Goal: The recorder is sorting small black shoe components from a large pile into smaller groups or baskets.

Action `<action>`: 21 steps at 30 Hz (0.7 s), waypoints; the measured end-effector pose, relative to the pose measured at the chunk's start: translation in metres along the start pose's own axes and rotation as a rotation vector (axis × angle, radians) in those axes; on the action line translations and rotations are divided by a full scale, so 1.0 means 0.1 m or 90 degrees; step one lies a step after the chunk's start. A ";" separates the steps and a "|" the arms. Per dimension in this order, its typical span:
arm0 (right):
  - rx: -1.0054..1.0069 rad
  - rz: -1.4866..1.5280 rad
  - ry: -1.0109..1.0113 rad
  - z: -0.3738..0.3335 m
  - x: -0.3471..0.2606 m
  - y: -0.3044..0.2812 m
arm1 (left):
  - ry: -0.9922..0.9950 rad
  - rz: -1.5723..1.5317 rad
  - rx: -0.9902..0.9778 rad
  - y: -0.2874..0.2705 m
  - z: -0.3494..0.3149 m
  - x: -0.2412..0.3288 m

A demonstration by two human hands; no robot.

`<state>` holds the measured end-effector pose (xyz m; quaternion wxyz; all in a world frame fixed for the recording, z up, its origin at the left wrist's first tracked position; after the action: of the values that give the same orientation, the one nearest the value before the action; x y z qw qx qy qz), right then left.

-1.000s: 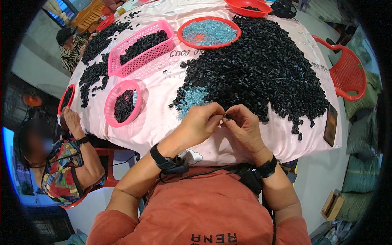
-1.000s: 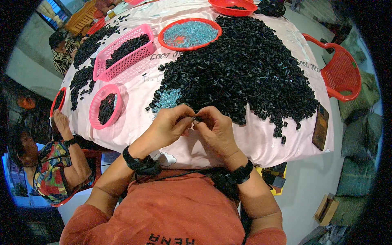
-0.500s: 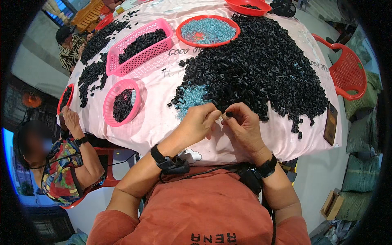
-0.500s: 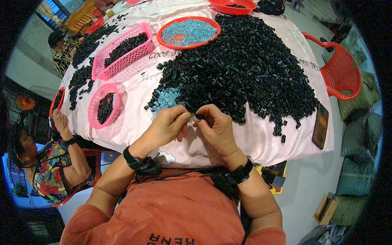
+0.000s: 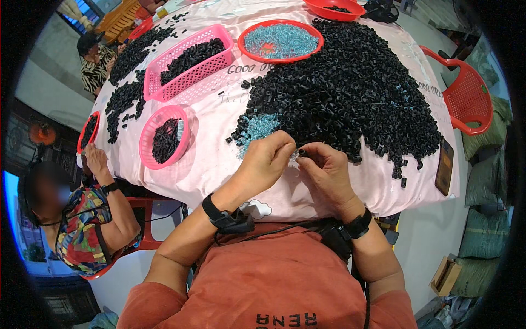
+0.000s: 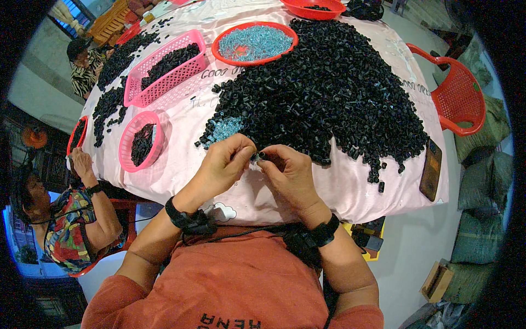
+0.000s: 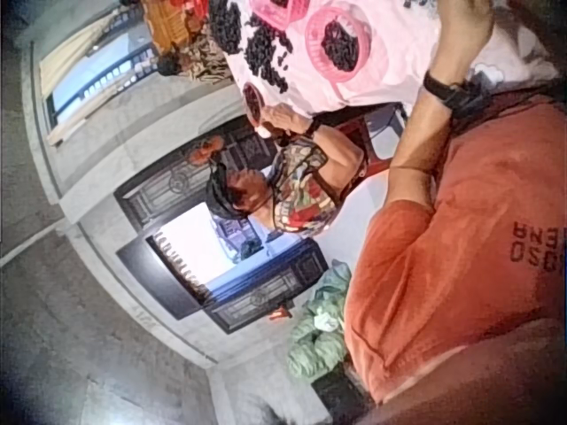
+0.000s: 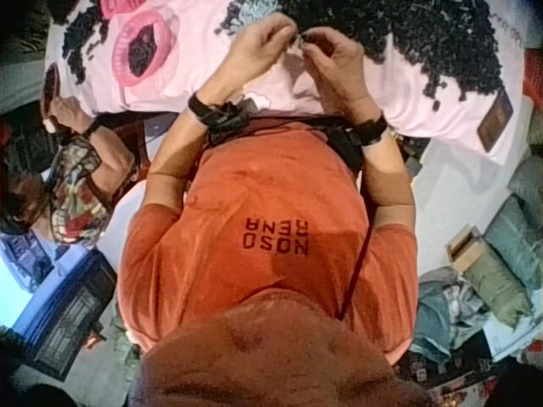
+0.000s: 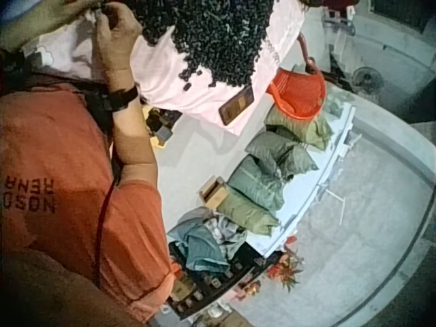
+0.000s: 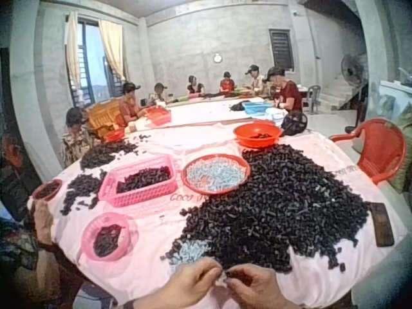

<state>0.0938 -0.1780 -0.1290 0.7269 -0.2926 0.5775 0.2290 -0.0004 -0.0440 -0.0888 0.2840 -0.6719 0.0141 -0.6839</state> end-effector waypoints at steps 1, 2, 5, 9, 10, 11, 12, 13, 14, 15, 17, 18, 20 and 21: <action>0.000 0.000 0.000 0.00 0.00 0.00 | 0.023 0.017 0.010 0.01 0.00 0.02; 0.001 -0.020 -0.010 0.01 -0.01 0.00 | 0.022 0.017 0.010 0.02 0.00 0.02; -0.002 -0.018 -0.012 0.00 -0.05 0.01 | 0.067 0.048 0.033 0.03 0.01 0.05; -0.011 0.005 0.009 0.00 -0.04 0.00 | 0.091 0.073 0.044 0.04 0.02 0.13; -0.010 0.005 0.009 0.00 -0.03 0.00 | 0.105 0.092 0.048 0.04 0.03 0.14; -0.010 0.008 0.012 0.00 0.00 -0.01 | 0.106 0.091 0.047 0.03 0.03 0.14; -0.011 0.012 0.014 0.00 0.02 -0.01 | 0.118 0.101 0.050 0.03 0.04 0.15; -0.011 0.012 0.014 -0.01 0.00 -0.01 | 0.129 0.110 0.053 0.02 0.04 0.15; -0.016 0.035 0.027 -0.01 -0.02 0.00 | 0.129 0.110 0.053 0.02 0.04 0.16; -0.021 0.056 0.040 -0.01 -0.03 0.00 | 0.115 0.109 0.052 0.01 0.05 0.16; -0.024 0.037 0.035 -0.01 -0.05 -0.01 | 0.101 0.108 0.051 0.01 0.06 0.14; -0.026 0.017 0.030 -0.01 -0.06 -0.02 | 0.103 0.098 0.051 0.01 0.08 0.12; -0.022 0.023 0.029 0.00 -0.05 -0.02 | 0.104 0.089 0.052 0.02 0.08 0.12; -0.018 0.029 0.027 0.00 -0.05 -0.02 | 0.108 0.098 0.038 0.04 0.07 0.12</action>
<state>0.0939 -0.1794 -0.1239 0.7047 -0.2947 0.5960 0.2475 0.0081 -0.0494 -0.0784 0.3538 -0.5996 0.0693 -0.7145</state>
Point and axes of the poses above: each hand's wrist, its own z-axis towards the middle knuckle, its own y-axis out of the palm, x = y × z, the point moved 3 cm from there along z, towards the middle knuckle, and after that the axes turned 4 degrees about -z, right-handed, at the moved point
